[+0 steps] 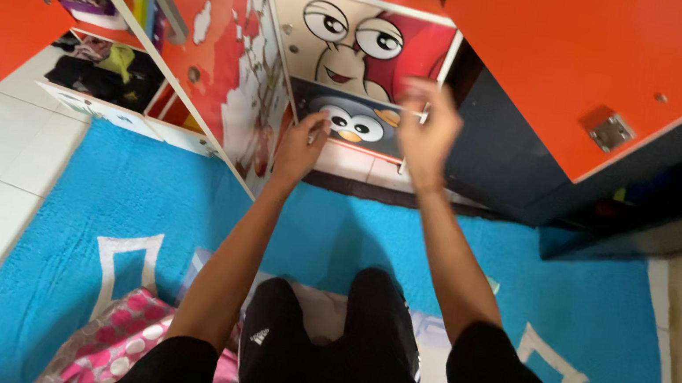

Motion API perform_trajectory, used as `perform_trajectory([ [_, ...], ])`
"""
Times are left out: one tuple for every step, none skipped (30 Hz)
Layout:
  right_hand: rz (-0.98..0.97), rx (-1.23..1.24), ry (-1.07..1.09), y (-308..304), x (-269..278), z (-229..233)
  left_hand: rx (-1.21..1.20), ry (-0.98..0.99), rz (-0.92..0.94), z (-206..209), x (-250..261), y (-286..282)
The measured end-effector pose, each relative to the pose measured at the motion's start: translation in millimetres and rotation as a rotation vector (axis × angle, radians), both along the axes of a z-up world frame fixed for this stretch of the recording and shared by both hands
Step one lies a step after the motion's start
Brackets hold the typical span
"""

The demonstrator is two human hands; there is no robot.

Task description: The person opens and closes multiple cabinet doors and drawers in a bedroom. They systematically open each compartment, briefly look inside, and then close them again.

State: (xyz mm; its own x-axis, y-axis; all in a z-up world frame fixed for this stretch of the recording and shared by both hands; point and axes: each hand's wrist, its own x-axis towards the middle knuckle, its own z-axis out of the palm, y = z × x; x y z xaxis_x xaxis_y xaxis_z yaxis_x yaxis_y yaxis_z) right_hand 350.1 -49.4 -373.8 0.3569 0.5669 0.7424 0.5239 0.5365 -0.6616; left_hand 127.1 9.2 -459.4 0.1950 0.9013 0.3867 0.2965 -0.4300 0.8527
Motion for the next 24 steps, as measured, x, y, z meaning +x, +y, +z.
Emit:
perform_trajectory([
  [0.193,-0.221,0.212,34.6,-22.7,-12.0,0.006,-0.003,0.038,-0.8,-6.0,11.3],
  [0.222,-0.099,0.021,75.2,-39.7,-20.1,0.013,-0.006,0.077,-1.6,-11.7,22.3],
  [0.249,-0.201,-0.026,108.9,-53.2,-31.9,0.042,-0.001,0.108,-4.4,-17.3,28.9],
  [0.275,-0.303,-0.074,142.3,-68.0,-44.2,0.072,0.004,0.140,-8.5,-22.9,32.5],
  [0.251,-0.310,-0.163,172.8,-82.8,-57.7,0.094,0.012,0.173,-13.4,-28.4,34.2],
  [0.227,-0.316,-0.253,202.4,-95.1,-69.7,0.094,-0.021,0.163,-16.7,-31.2,38.9],
  [0.252,-0.306,-0.353,230.3,-103.9,-80.4,0.093,-0.052,0.153,-20.6,-33.5,42.2],
  [0.276,-0.295,-0.453,256.2,-112.0,-89.6,0.092,-0.083,0.142,-24.1,-36.5,45.1],
  [0.297,-0.281,-0.556,277.7,-118.0,-97.9,0.090,-0.063,0.159,-27.2,-37.1,47.4],
  [0.275,-0.387,-0.568,294.9,-127.1,-106.3,0.088,-0.044,0.176,-30.7,-37.7,47.8],
  [0.249,-0.490,-0.587,311.4,-134.1,-111.2,0.089,-0.032,0.193,-33.4,-35.5,49.4],
  [0.222,-0.592,-0.605,323.1,-138.8,-115.7,0.085,0.000,0.198,-35.8,-33.4,50.5],
  [0.206,-0.544,-0.615,331.3,-141.7,-119.2,0.083,0.035,0.203,-36.3,-33.2,53.4],
  [0.189,-0.497,-0.625,336.2,-142.8,-121.3,0.082,0.070,0.209,-35.6,-32.6,57.1],
  [0.173,-0.451,-0.629,338.0,-144.3,-122.2,0.148,0.069,0.207,-34.5,-33.2,59.7],
  [0.152,-0.518,-0.650,338.8,-145.0,-119.9,0.214,0.069,0.204,-32.4,-33.3,62.8],
  [0.129,-0.596,-0.667,332.9,-143.1,-119.8,0.269,0.071,0.194,-32.5,-32.7,60.9],
  [0.106,-0.673,-0.684,325.4,-141.6,-117.7,0.255,0.053,0.203,-31.1,-32.0,60.7],
  [0.144,-0.550,-0.655,315.5,-140.6,-114.6,0.242,0.035,0.208,-27.8,-31.9,62.4],
  [0.180,-0.427,-0.625,302.8,-140.0,-110.8,0.229,0.018,0.214,-24.1,-32.0,61.7],
  [0.210,-0.303,-0.591,288.3,-139.6,-105.6,0.233,0.002,0.200,-19.3,-33.4,59.6],
  [0.260,-0.306,-0.566,271.3,-140.8,-100.4,0.236,-0.014,0.186,-13.6,-36.0,55.7],
  [0.304,-0.307,-0.543,252.7,-139.5,-94.3,0.241,-0.034,0.169,-7.0,-36.1,50.7],
  [0.347,-0.308,-0.520,232.8,-138.1,-88.6,0.270,-0.001,0.208,0.1,-35.8,43.6],
])
